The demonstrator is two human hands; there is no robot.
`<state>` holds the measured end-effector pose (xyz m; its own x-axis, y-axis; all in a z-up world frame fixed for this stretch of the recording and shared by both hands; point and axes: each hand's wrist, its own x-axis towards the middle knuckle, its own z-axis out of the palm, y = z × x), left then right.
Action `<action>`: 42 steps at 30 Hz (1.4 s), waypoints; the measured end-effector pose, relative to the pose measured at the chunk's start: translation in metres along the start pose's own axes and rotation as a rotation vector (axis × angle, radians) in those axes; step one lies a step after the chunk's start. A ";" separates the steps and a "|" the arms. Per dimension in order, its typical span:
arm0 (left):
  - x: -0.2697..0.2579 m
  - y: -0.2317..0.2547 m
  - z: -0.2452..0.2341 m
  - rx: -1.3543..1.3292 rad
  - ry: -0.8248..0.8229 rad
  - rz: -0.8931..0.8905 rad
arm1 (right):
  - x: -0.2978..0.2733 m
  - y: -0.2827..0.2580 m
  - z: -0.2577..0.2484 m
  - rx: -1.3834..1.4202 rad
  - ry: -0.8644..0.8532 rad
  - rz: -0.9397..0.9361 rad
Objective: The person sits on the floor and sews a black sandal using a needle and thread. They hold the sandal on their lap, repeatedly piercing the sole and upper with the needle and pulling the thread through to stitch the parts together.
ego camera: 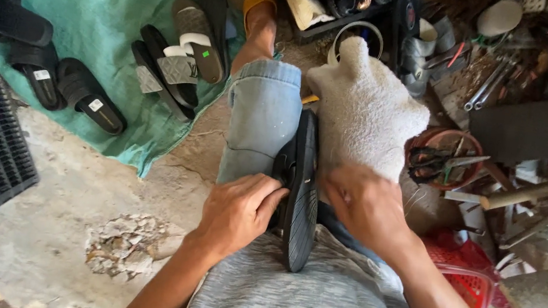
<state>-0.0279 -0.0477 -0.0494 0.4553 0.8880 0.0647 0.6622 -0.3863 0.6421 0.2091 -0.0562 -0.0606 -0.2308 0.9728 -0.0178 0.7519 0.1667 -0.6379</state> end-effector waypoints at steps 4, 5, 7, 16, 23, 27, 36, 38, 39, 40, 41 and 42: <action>-0.001 0.004 0.007 0.075 0.061 -0.044 | -0.023 -0.006 -0.036 0.371 -0.108 0.126; -0.001 0.005 0.007 0.111 0.077 -0.037 | -0.027 -0.010 -0.046 0.485 -0.107 0.182; 0.000 0.008 0.007 0.117 0.087 -0.035 | -0.032 -0.012 -0.060 0.660 -0.067 0.156; 0.002 0.013 0.012 0.211 0.116 0.062 | -0.011 -0.023 -0.041 0.571 0.021 0.055; 0.004 0.016 0.013 0.213 0.119 0.064 | -0.005 -0.031 -0.021 0.137 -0.049 0.017; 0.001 0.017 0.017 0.198 0.123 0.040 | -0.010 -0.032 -0.029 0.143 -0.099 0.028; -0.001 0.002 0.007 -0.070 -0.110 -0.073 | -0.009 0.002 -0.037 -0.015 -0.171 -0.134; 0.002 0.000 0.001 -0.143 -0.190 -0.080 | -0.005 0.005 -0.038 -0.092 -0.166 -0.225; 0.001 -0.001 0.001 -0.143 -0.194 -0.087 | -0.004 0.005 -0.040 -0.086 -0.171 -0.224; 0.001 -0.001 0.000 -0.129 -0.216 -0.088 | -0.003 0.005 -0.041 -0.135 -0.176 -0.260; 0.002 -0.002 0.000 -0.117 -0.238 -0.085 | -0.003 0.005 -0.042 -0.185 -0.180 -0.295; 0.003 -0.002 0.000 -0.117 -0.244 -0.089 | -0.001 0.004 -0.043 -0.180 -0.183 -0.292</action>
<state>-0.0281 -0.0441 -0.0507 0.5374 0.8255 -0.1724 0.6392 -0.2653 0.7219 0.2388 -0.0496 -0.0294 -0.5453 0.8383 -0.0034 0.7311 0.4736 -0.4911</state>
